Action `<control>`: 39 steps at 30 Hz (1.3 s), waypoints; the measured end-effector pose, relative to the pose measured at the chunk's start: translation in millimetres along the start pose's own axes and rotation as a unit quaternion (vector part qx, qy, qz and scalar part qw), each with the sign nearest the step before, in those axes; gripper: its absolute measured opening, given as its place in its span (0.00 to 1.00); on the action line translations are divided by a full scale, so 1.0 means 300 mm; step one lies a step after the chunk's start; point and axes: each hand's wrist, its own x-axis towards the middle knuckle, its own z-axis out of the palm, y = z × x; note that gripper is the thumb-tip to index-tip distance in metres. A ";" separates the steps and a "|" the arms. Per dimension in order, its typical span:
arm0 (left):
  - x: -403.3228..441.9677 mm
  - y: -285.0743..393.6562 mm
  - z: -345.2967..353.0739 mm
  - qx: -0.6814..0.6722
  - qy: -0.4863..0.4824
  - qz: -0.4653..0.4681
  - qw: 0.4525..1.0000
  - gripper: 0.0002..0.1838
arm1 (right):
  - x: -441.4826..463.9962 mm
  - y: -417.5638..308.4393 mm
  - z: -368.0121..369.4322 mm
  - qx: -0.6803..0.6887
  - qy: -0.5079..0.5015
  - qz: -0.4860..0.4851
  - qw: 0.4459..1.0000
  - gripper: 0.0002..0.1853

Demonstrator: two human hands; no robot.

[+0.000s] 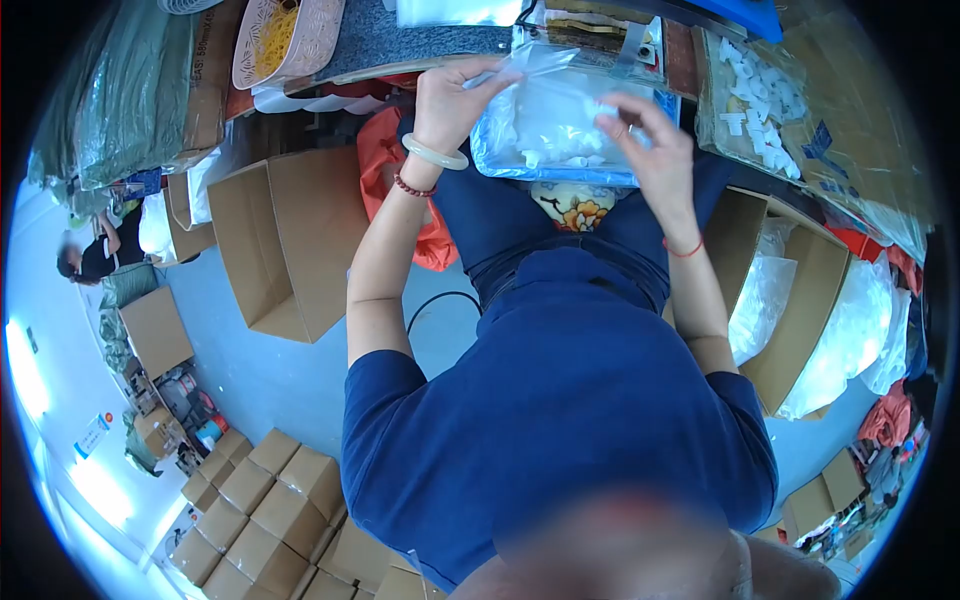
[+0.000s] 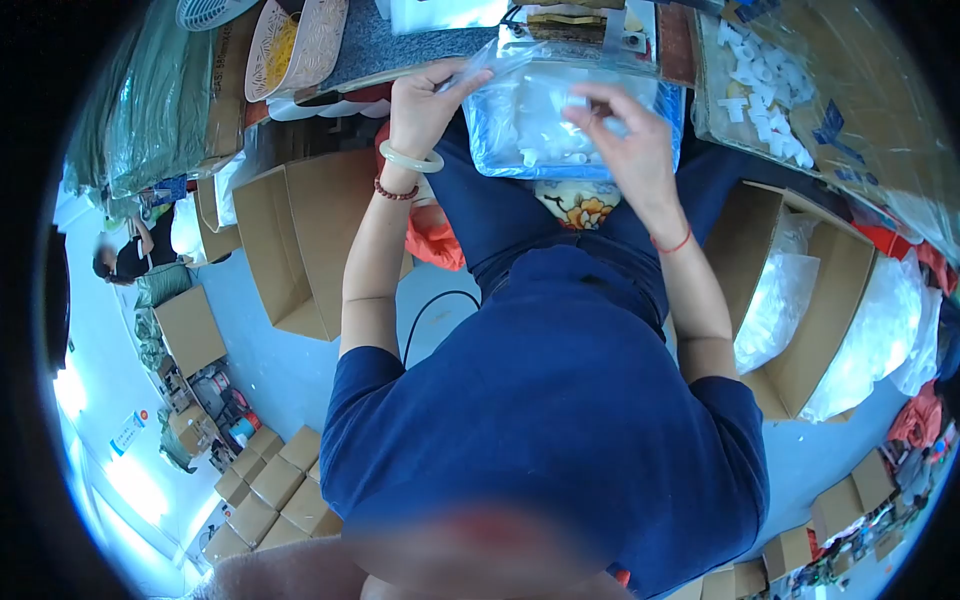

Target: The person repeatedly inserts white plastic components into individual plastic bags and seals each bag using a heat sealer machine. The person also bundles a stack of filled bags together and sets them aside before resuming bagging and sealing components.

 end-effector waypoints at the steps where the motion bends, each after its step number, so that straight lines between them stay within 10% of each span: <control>1: -0.008 0.020 0.009 -0.017 -0.029 -0.034 0.999 0.12 | 0.036 -0.040 -0.023 0.008 0.027 -0.030 0.999 0.13; 11: -0.031 0.090 0.067 -0.074 -0.127 -0.064 0.987 0.13 | 0.139 -0.140 -0.103 -0.169 -0.044 -0.182 0.968 0.13; 17: -0.020 0.036 0.126 -0.303 -0.343 -0.187 0.869 0.14 | 0.188 -0.084 -0.141 -0.263 -0.179 -0.206 0.925 0.15; 19: -0.019 0.040 0.154 -0.356 -0.336 -0.245 0.837 0.14 | 0.197 -0.017 -0.136 -0.139 -0.137 -0.024 0.980 0.16; 25: 0.128 -0.044 0.255 -0.572 -0.262 -0.296 0.718 0.16 | 0.127 -0.072 -0.296 -0.405 0.096 -0.018 0.909 0.14; 26: 0.146 -0.035 0.256 -0.549 -0.258 -0.317 0.729 0.16 | 0.116 -0.070 -0.322 -0.539 0.127 0.058 0.831 0.13; 31: 0.122 -0.054 0.270 -0.527 -0.246 -0.304 0.755 0.18 | 0.118 0.200 -0.376 -0.567 0.071 -0.015 0.820 0.13; 34: 0.136 -0.076 0.163 -0.244 -0.216 -0.216 0.920 0.18 | 0.154 0.216 -0.387 -0.516 0.072 0.037 0.853 0.14; 36: 0.217 -0.157 0.108 -0.118 -0.022 -0.141 0.983 0.18 | 0.189 0.249 -0.385 -0.396 0.173 -0.060 0.900 0.15; 39: 0.258 -0.199 0.042 0.175 -0.012 -0.017 0.984 0.16 | 0.180 0.235 -0.342 -0.356 0.209 0.040 0.910 0.17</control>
